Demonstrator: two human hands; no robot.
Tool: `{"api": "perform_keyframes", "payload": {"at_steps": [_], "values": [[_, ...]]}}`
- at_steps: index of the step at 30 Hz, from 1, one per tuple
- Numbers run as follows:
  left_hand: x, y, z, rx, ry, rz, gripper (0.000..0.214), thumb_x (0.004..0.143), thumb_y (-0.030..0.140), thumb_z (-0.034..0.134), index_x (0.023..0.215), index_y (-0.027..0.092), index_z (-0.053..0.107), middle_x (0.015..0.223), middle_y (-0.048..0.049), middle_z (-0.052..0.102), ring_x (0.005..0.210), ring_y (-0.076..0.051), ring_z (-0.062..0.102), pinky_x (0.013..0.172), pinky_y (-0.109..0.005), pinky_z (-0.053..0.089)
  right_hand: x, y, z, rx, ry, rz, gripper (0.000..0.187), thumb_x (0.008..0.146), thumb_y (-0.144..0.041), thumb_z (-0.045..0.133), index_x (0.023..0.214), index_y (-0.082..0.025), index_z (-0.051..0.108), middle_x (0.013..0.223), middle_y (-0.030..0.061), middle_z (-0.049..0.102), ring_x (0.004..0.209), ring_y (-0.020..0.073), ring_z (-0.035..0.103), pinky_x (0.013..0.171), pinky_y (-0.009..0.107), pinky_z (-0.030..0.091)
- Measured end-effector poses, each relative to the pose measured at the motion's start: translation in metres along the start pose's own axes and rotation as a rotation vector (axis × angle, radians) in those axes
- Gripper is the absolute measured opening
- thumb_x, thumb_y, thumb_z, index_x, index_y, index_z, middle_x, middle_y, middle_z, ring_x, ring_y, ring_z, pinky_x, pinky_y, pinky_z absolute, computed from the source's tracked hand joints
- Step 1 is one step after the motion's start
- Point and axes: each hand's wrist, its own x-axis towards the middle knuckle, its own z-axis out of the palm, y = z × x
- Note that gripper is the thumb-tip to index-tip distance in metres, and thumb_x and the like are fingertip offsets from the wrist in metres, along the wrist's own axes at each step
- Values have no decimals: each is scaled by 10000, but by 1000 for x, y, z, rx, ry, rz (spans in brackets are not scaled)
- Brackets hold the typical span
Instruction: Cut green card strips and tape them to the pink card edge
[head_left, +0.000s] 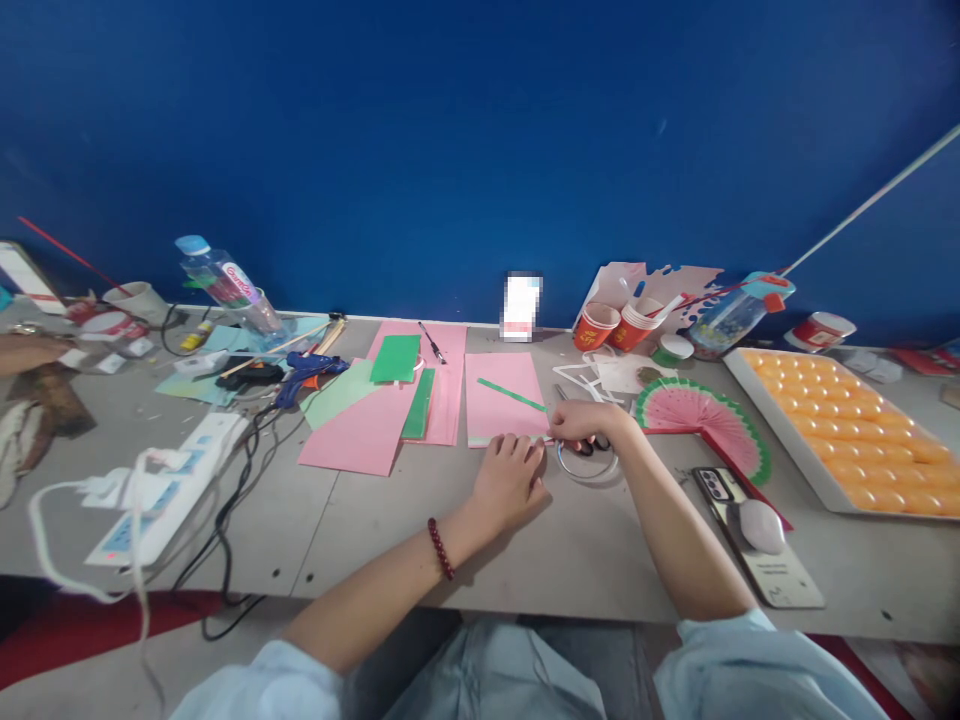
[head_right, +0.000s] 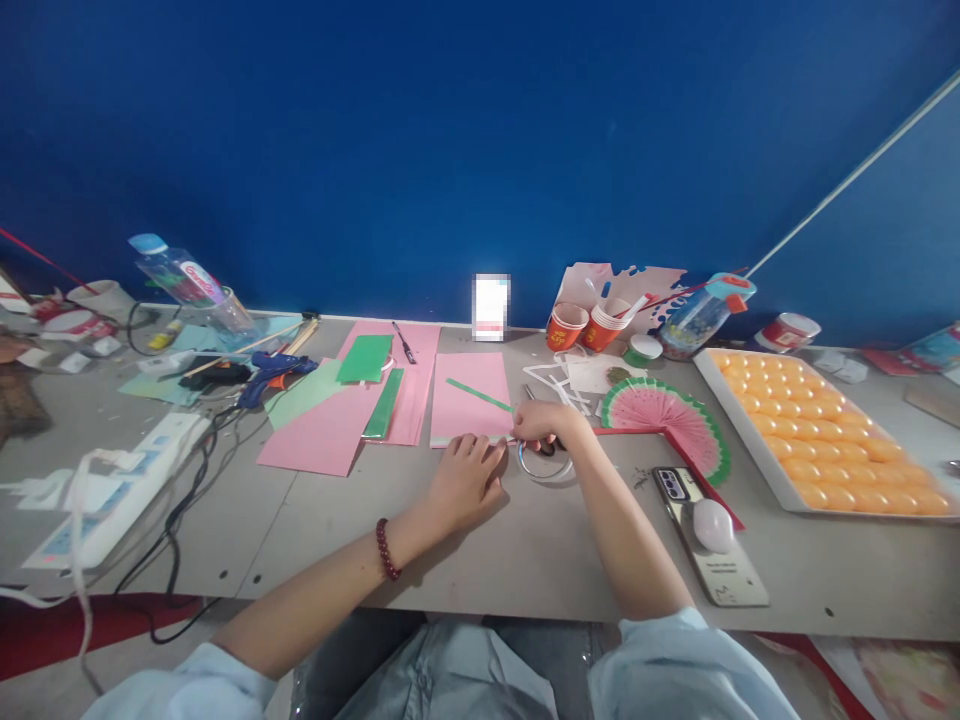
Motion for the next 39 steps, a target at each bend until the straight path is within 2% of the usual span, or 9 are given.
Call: {"api": "perform_keyframes", "payload": {"at_steps": [5, 9, 15, 28, 39], "values": [[4, 1, 3, -59, -5, 46, 455, 798, 265, 487, 1226, 111, 490, 1214, -138, 526, 1132, -274, 433, 986, -402, 358, -1, -1, 0, -14, 3, 25, 277, 752, -302, 524, 525, -146, 553, 567, 59, 631, 460, 96, 501, 444, 191, 390], [7, 3, 3, -124, -40, 59, 407, 785, 239, 472, 1159, 87, 528, 1148, -122, 551, 1081, -261, 445, 967, -358, 380, 1, 1, 0, 6, 9, 31, 295, 749, -306, 547, 502, -143, 556, 558, 56, 625, 465, 103, 514, 439, 197, 394], [8, 0, 0, -114, -44, 71, 459, 778, 257, 479, 1206, 93, 498, 1124, -111, 553, 1014, -261, 450, 908, -378, 404, 3, 5, 0, 10, 24, 33, 288, 738, -292, 548, 487, -151, 544, 538, 48, 615, 464, 106, 516, 441, 202, 394], [8, -1, 2, -86, -28, 89, 497, 786, 267, 491, 1263, 129, 458, 1067, -100, 540, 998, -256, 439, 891, -378, 388, 1, 1, 1, -23, 46, 70, 198, 676, -232, 539, 502, -144, 574, 551, 59, 627, 442, 115, 509, 443, 220, 405], [9, 0, 1, -72, -41, 80, 486, 786, 275, 496, 1252, 139, 472, 1072, -97, 538, 1003, -259, 432, 878, -379, 387, 0, 1, 1, -35, 45, 79, 197, 667, -229, 529, 496, -144, 577, 562, 62, 632, 445, 118, 510, 447, 224, 413]]}}
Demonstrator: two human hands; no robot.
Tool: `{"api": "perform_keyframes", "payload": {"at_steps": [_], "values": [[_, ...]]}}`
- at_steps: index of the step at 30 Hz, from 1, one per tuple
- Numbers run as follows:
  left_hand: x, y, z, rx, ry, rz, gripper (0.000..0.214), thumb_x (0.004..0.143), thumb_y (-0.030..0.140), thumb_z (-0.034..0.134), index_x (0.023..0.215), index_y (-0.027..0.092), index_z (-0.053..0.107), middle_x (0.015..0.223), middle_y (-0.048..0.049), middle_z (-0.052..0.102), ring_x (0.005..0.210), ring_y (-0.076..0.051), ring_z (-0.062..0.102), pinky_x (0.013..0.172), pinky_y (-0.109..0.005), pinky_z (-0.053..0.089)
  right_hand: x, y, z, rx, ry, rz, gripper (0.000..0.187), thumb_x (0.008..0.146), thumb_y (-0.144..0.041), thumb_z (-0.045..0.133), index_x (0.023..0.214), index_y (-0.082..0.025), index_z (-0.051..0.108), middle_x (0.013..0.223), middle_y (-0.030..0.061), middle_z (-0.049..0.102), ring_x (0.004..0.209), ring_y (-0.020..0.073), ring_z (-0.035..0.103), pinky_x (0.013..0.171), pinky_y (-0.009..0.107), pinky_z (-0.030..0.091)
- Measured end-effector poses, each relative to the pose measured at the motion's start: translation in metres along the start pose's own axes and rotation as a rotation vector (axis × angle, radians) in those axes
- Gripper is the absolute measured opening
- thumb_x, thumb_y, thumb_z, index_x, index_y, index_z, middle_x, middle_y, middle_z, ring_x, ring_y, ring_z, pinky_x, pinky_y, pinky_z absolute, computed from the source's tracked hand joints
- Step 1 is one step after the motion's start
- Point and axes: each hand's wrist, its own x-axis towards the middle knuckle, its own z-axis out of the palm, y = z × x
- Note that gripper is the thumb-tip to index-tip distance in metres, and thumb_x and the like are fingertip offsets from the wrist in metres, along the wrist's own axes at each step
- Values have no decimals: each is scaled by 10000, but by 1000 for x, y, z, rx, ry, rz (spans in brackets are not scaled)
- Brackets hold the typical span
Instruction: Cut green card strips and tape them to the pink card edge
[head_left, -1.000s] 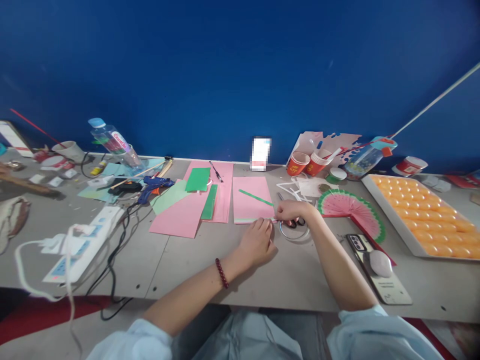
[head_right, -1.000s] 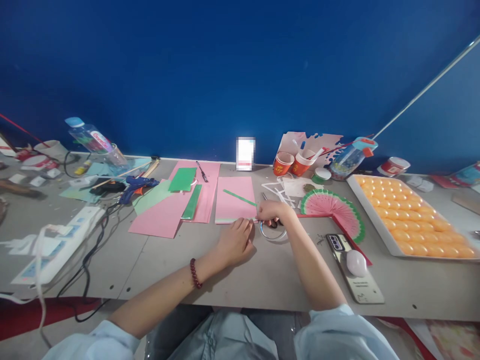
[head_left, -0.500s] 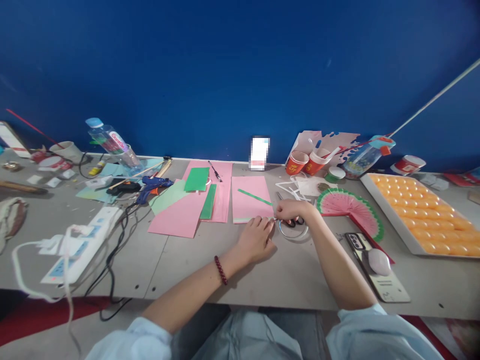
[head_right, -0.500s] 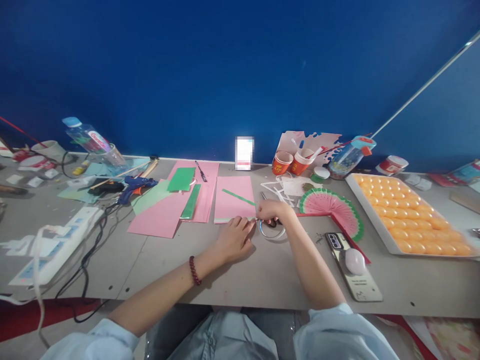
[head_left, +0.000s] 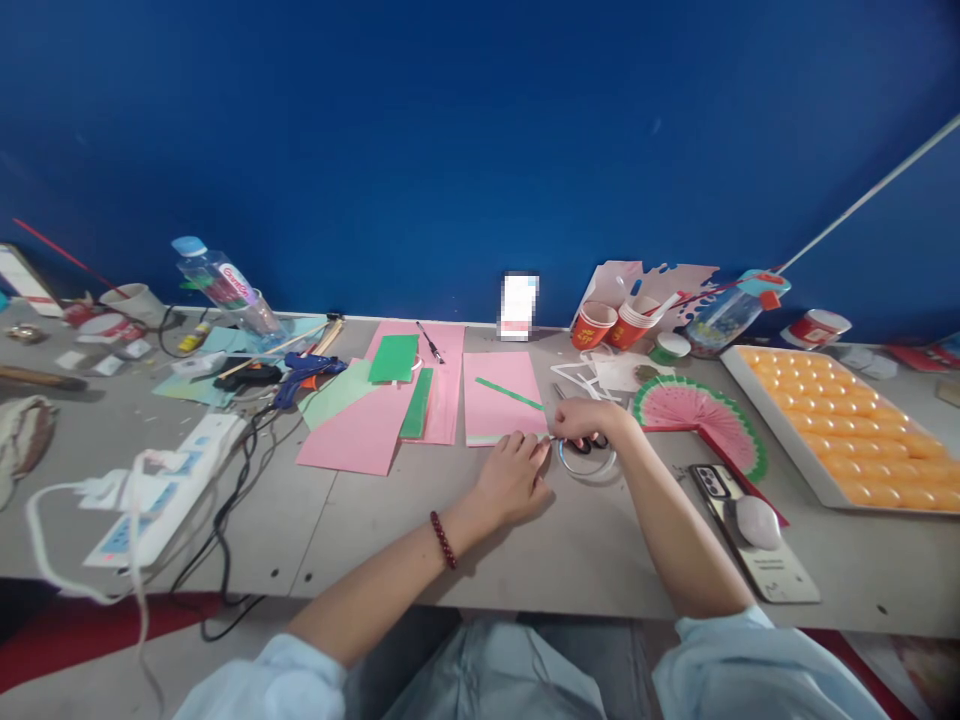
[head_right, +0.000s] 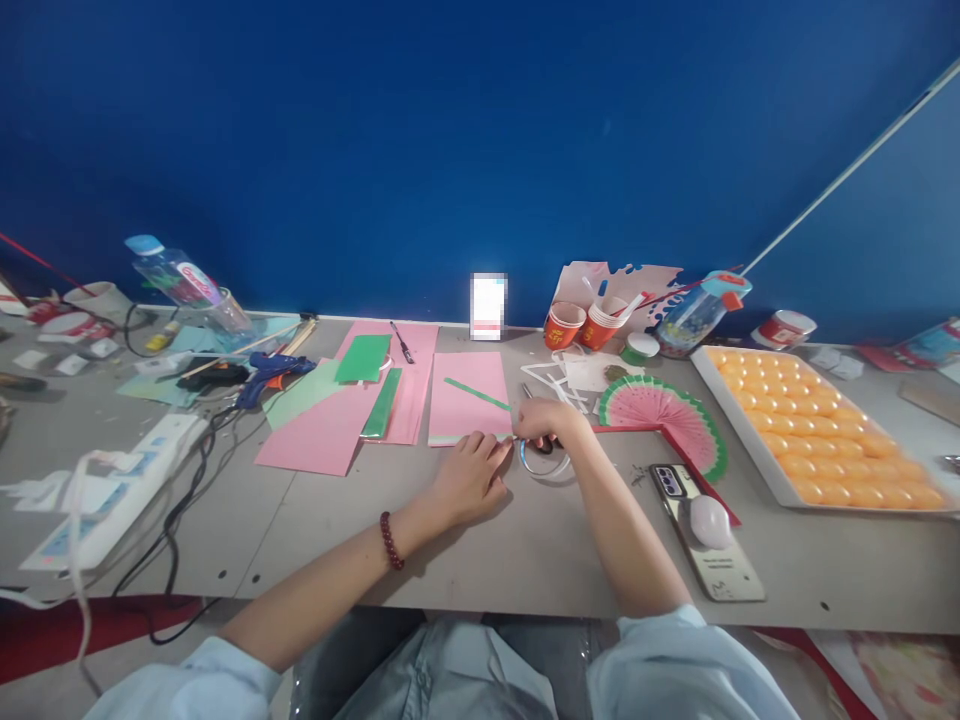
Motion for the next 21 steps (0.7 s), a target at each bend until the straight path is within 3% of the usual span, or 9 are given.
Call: {"api": "perform_keyframes", "payload": {"at_steps": [16, 21], "values": [[1, 1, 2, -2, 19, 10, 468, 784, 274, 499, 1229, 126, 505, 1103, -108, 556, 1011, -264, 448, 887, -388, 384, -2, 8, 7, 75, 80, -33, 236, 741, -351, 525, 607, -170, 596, 492, 23, 583, 408, 118, 481, 438, 229, 378], [2, 1, 4, 7, 45, 8, 478, 783, 271, 509, 1232, 109, 517, 1067, -112, 565, 989, -263, 454, 870, -384, 392, -4, 8, 10, 47, 107, -56, 164, 736, -308, 542, 649, -181, 599, 533, 10, 610, 436, 107, 504, 458, 211, 361]]}}
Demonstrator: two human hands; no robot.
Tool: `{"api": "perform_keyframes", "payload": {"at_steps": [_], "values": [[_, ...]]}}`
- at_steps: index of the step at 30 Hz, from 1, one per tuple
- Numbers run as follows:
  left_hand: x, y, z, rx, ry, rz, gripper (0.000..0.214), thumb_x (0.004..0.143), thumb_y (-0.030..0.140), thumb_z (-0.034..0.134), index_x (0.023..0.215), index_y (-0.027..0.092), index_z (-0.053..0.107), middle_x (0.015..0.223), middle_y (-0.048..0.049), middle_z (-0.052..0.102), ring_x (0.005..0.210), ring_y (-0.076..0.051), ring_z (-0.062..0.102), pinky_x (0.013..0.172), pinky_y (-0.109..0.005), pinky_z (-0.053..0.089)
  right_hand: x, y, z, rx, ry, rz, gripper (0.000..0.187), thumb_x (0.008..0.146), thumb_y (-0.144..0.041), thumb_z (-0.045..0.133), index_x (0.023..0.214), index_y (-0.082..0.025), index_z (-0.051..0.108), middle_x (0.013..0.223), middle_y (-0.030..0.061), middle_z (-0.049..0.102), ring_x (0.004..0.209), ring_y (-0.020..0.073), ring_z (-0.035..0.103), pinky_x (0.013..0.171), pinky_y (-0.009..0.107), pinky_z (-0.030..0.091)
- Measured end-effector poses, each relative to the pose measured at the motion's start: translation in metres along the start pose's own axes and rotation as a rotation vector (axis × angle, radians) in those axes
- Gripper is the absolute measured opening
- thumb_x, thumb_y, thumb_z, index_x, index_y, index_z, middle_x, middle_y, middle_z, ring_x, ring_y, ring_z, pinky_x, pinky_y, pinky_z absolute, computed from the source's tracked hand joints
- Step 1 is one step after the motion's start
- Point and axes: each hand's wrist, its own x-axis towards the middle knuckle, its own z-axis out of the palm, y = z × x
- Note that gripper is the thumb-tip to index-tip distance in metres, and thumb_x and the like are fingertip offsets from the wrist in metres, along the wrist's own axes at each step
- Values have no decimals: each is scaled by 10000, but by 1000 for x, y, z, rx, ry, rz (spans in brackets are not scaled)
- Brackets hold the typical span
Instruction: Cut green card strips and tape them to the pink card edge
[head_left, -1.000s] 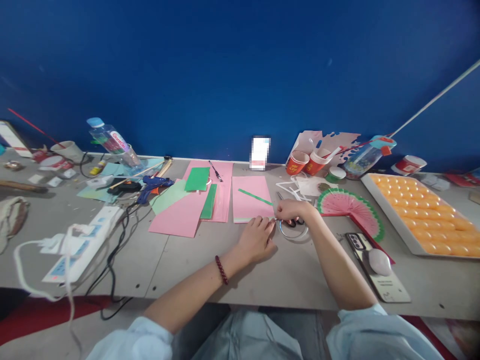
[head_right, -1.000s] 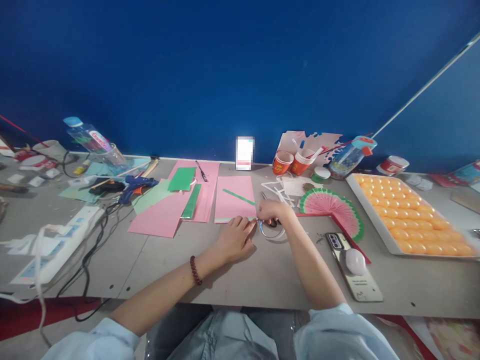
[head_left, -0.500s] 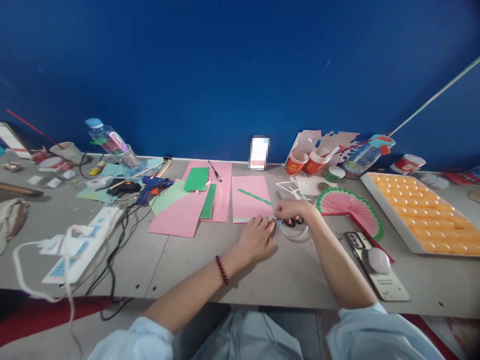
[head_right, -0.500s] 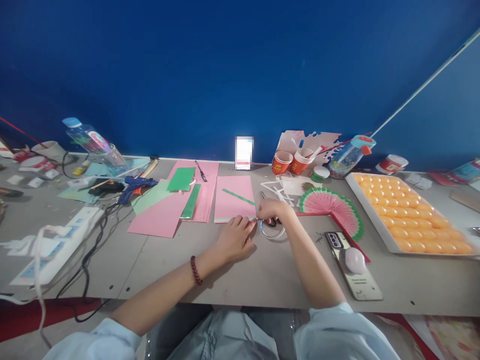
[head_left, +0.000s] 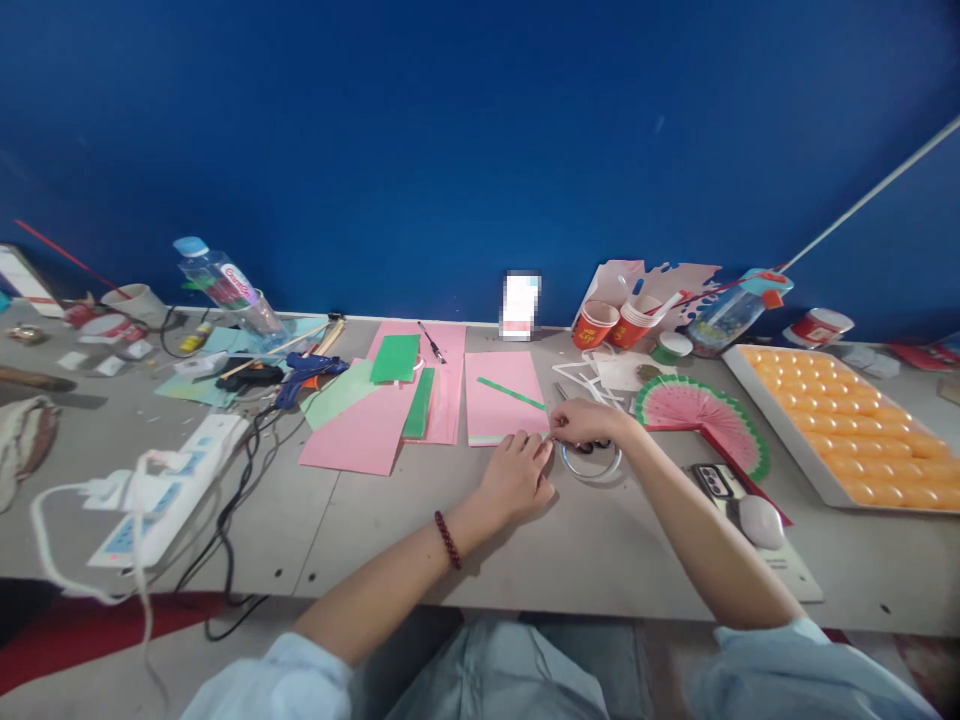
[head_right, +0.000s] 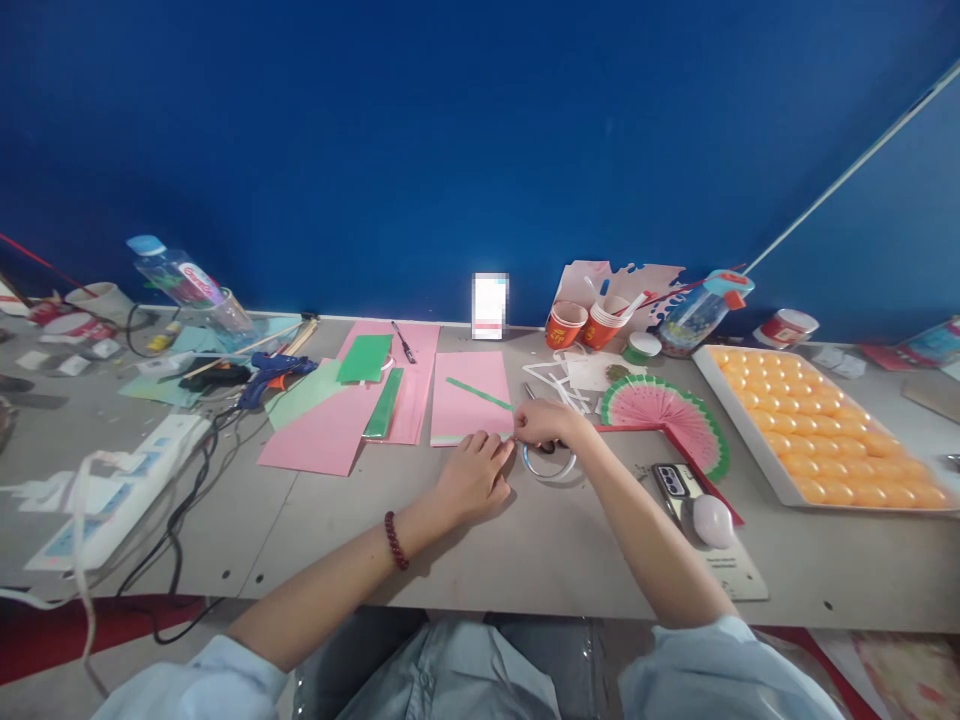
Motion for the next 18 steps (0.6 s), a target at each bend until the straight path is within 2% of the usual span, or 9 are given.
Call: {"api": "perform_keyframes", "payload": {"at_steps": [5, 10, 18], "values": [[1, 1, 1, 3, 7, 8, 494, 779, 277, 507, 1237, 94, 515, 1043, -116, 564, 968, -269, 455, 840, -394, 400, -7, -8, 3, -80, 126, 13, 114, 734, -275, 543, 673, -200, 602, 566, 1, 621, 529, 121, 549, 508, 216, 340], [0, 3, -1, -15, -9, 0, 484, 773, 260, 499, 1234, 114, 509, 1030, -111, 563, 976, -268, 455, 853, -394, 399, -7, -5, 14, -104, 270, 24, 139, 743, -334, 580, 693, -214, 629, 779, 24, 681, 715, 166, 583, 555, 238, 328], [0, 2, -2, -14, -6, 3, 516, 773, 282, 505, 1261, 120, 473, 1053, -113, 550, 981, -266, 449, 854, -403, 400, -1, 13, 23, 3, 292, -32, 135, 769, -273, 538, 755, -197, 649, 813, 27, 686, 757, 165, 598, 628, 232, 374]]}}
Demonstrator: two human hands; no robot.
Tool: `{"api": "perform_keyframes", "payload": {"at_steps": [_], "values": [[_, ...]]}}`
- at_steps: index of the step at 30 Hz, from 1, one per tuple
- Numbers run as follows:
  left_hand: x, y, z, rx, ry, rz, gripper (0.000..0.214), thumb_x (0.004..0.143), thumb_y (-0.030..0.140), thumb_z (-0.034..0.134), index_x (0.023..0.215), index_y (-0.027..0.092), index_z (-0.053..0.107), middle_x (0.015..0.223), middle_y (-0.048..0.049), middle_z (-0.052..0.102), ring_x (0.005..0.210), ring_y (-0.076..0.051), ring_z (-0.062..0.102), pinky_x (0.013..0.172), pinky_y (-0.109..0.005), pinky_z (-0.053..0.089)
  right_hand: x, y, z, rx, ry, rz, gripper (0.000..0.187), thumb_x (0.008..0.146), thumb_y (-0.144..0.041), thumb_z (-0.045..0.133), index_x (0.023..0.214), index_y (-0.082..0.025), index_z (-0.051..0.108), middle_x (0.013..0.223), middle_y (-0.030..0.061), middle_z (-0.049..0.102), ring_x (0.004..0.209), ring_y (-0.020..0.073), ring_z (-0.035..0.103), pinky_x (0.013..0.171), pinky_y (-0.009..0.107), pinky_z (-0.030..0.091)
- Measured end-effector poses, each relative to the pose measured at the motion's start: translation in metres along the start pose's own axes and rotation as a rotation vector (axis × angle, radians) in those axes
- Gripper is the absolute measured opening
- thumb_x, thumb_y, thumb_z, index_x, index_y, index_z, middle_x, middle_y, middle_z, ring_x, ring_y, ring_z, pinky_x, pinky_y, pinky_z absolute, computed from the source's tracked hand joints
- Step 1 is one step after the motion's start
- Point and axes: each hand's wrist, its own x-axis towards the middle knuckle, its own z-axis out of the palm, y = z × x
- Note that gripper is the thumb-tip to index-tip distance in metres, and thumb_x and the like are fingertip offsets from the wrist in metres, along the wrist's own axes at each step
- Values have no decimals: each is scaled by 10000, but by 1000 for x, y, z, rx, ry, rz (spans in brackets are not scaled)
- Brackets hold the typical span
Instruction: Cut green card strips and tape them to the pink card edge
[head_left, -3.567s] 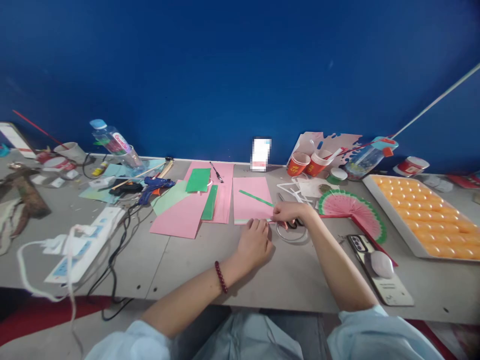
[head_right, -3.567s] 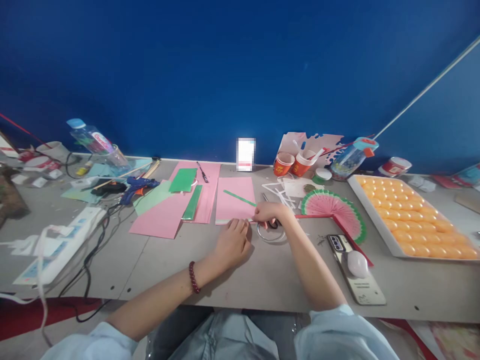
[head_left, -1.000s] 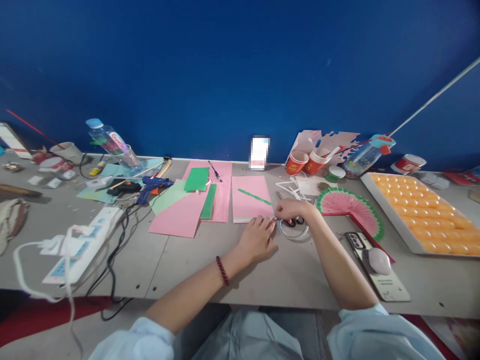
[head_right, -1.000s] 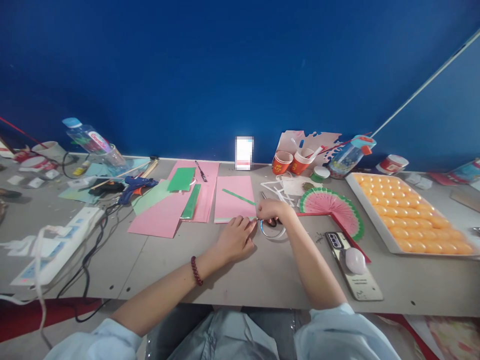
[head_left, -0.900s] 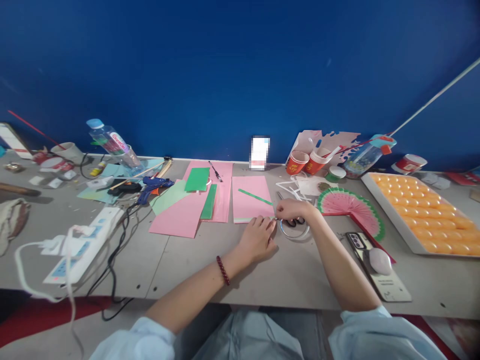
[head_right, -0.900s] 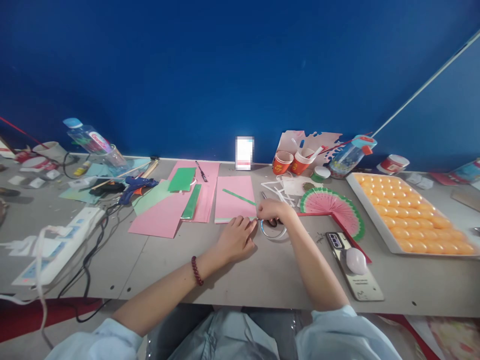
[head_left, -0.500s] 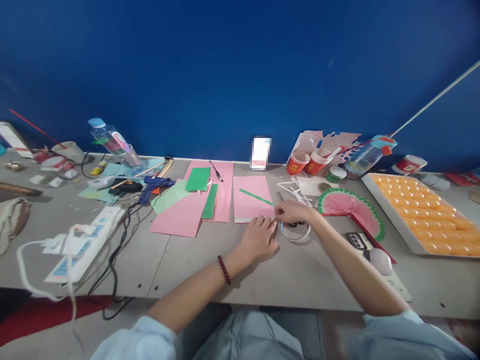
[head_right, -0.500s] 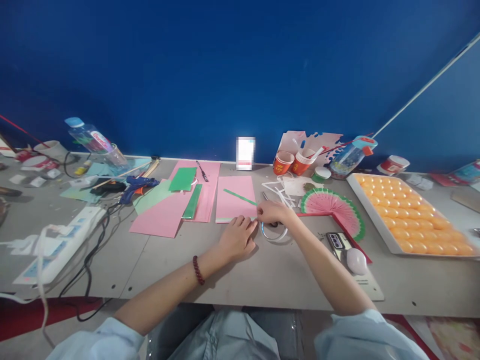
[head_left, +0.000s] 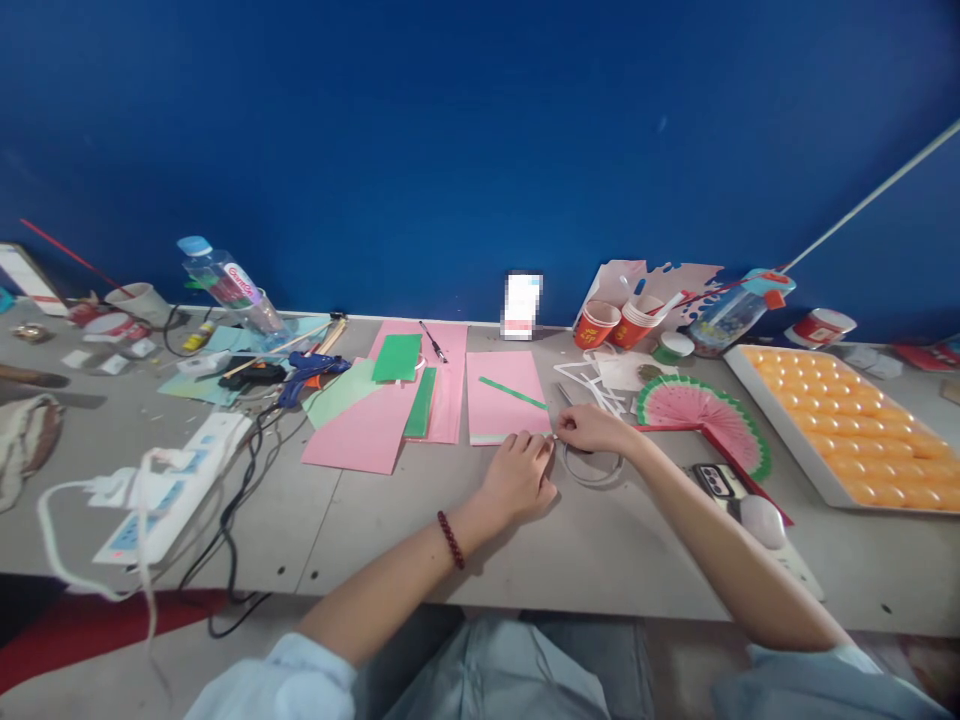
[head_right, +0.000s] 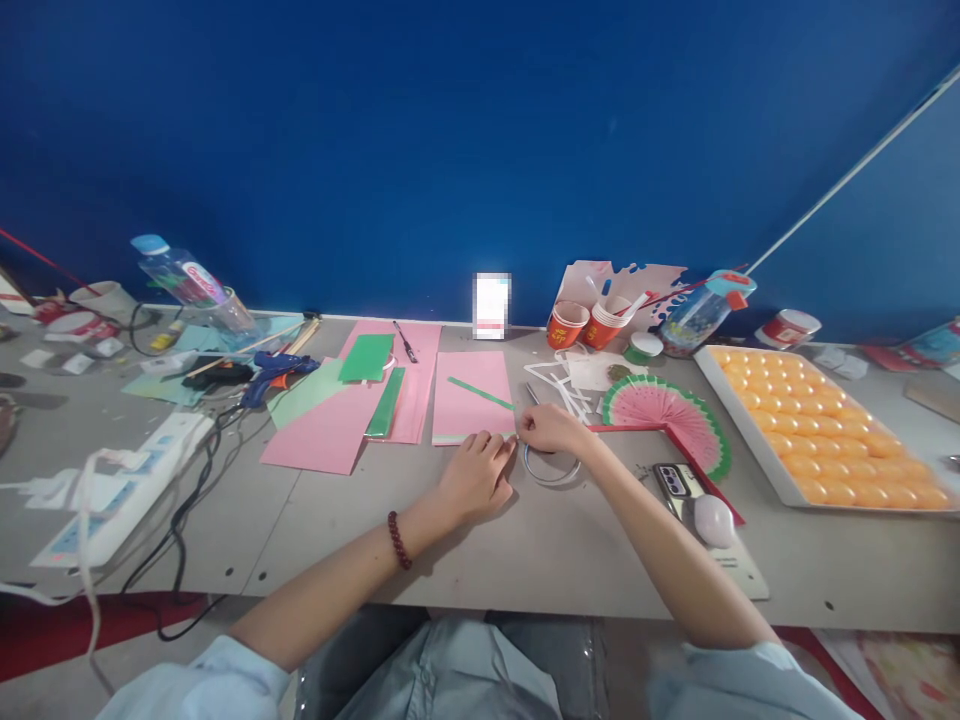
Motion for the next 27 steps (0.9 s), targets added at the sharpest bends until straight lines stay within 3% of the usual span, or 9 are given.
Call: {"api": "perform_keyframes", "payload": {"at_steps": [27], "values": [[0, -1, 3, 16, 19, 11, 409, 778, 282, 483, 1152, 127, 542, 1027, -107, 548, 981, -261, 453, 857, -390, 407, -18, -18, 10, -8, 185, 122, 143, 768, -309, 553, 817, -228, 659, 859, 23, 696, 798, 187, 605, 593, 250, 318]]}}
